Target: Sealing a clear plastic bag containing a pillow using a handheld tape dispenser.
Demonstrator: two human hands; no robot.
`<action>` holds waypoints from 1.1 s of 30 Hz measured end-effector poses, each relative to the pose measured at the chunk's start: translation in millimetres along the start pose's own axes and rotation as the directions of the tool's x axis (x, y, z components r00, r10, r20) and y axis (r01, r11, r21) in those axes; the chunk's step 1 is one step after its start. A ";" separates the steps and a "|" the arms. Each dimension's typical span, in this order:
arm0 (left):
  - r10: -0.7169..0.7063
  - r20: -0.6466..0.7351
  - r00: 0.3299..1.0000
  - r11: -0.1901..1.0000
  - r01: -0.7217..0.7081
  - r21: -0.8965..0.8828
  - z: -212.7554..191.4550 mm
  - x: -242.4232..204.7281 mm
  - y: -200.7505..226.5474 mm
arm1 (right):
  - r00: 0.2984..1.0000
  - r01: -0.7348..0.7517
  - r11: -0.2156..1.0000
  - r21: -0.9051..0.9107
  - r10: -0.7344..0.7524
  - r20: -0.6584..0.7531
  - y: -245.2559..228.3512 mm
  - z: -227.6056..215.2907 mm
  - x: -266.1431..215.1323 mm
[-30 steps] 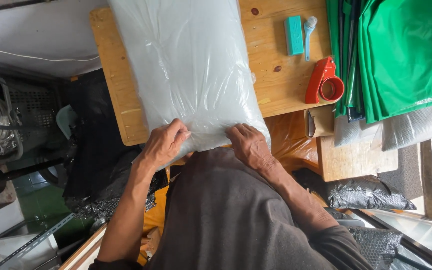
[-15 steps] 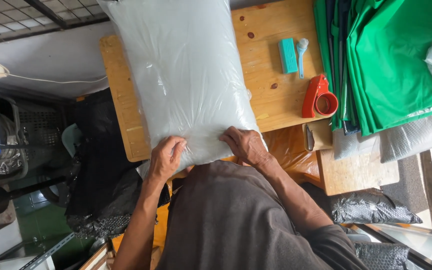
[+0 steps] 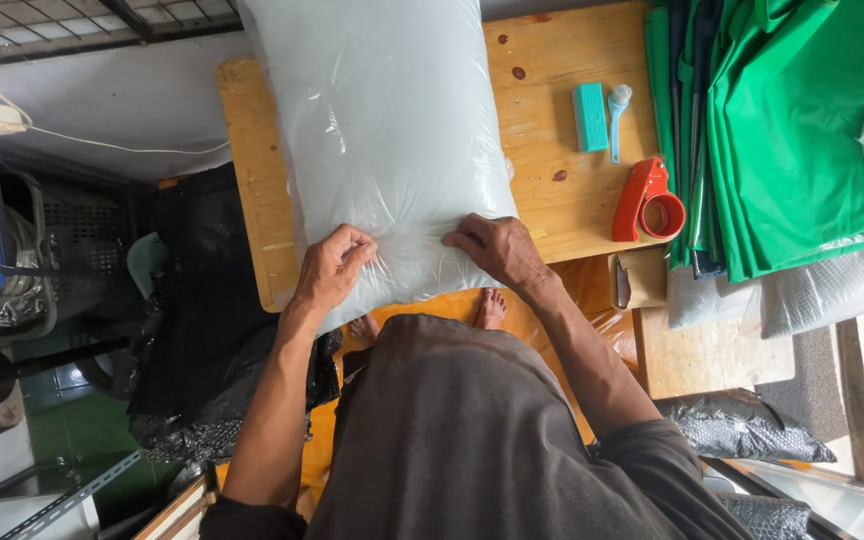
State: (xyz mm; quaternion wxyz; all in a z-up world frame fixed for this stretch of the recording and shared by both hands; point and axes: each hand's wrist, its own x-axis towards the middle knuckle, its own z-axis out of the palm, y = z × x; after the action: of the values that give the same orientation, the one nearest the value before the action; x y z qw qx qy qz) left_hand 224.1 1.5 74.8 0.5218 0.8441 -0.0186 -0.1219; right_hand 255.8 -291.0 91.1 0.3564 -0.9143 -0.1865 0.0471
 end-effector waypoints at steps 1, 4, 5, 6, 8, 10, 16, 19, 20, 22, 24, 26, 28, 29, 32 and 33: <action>0.000 0.001 1.000 1.000 0.000 -0.001 -1.1 -0.5 2.4 | 1.000 -0.001 1.000 -0.001 0.001 0.001 1.2 0.7 0.1; -0.012 0.029 1.000 0.994 0.009 0.110 -0.8 -3.1 16.5 | 1.000 -0.013 1.000 0.009 0.013 0.001 5.3 2.6 -0.7; -0.011 0.019 1.000 0.973 0.006 0.233 0.1 -4.5 25.6 | 1.000 -0.012 1.000 0.007 0.011 0.006 6.3 3.7 -0.6; -0.008 0.010 1.000 0.936 0.004 0.352 1.1 -5.7 34.9 | 1.000 -0.010 1.000 0.004 0.010 0.011 7.4 4.7 -0.3; 0.075 -0.035 0.997 0.846 -0.045 0.531 18.2 -9.7 36.8 | 1.000 -0.015 1.000 0.001 0.015 0.004 7.3 7.6 0.9; 0.163 -0.062 0.985 0.719 -0.075 0.691 35.3 -13.7 44.3 | 1.000 -0.021 1.000 0.001 0.021 -0.001 6.9 8.7 1.4; 0.470 -0.222 0.854 0.684 -0.194 0.703 64.7 8.3 17.8 | 1.000 0.018 0.998 0.060 -0.018 0.008 14.9 -8.9 -1.8; 0.468 -0.219 0.856 0.712 -0.218 0.668 61.0 13.5 20.7 | 0.984 -0.014 0.982 0.186 -0.019 0.177 19.0 -36.0 -18.0; 0.460 -0.221 0.860 0.724 -0.220 0.653 60.7 13.4 20.0 | 0.966 -0.042 0.989 0.145 0.003 0.260 17.0 -46.2 -26.4; 0.455 -0.218 0.864 0.735 -0.226 0.639 59.5 17.1 18.0 | 0.941 -0.069 0.992 0.102 0.031 0.336 24.3 -55.9 -43.8; 0.518 -0.243 0.820 0.712 -0.256 0.654 59.7 17.7 13.9 | 0.948 -0.175 0.984 -0.036 0.178 0.265 40.7 -53.3 -66.5; 0.526 -0.250 0.813 0.712 -0.260 0.652 59.7 20.8 10.8 | 0.965 -0.203 0.979 0.027 0.195 0.174 66.0 -38.1 -85.8; 0.524 -0.247 0.815 0.713 -0.262 0.650 58.6 16.8 8.5 | 0.970 -0.234 0.967 0.101 0.225 0.091 76.7 -26.0 -102.0; 0.532 -0.248 0.809 0.717 -0.275 0.640 56.5 18.9 8.7 | 0.951 -0.303 0.915 0.266 0.306 0.030 77.5 -23.1 -102.4; 0.552 -0.238 0.799 0.714 -0.306 0.631 51.7 20.7 11.5 | 0.885 -0.372 0.778 0.506 0.462 -0.060 87.6 -6.4 -101.0; 0.561 -0.234 0.794 0.709 -0.314 0.632 51.4 20.3 12.3 | 0.846 -0.383 0.719 0.581 0.525 -0.091 93.5 0.3 -99.7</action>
State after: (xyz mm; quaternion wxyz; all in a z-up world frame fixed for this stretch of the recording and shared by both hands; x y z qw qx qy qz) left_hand 233.4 -52.4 60.0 0.2548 0.9345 -0.1485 0.1995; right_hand 192.2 -391.4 23.7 0.5972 -0.7911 0.1127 0.0690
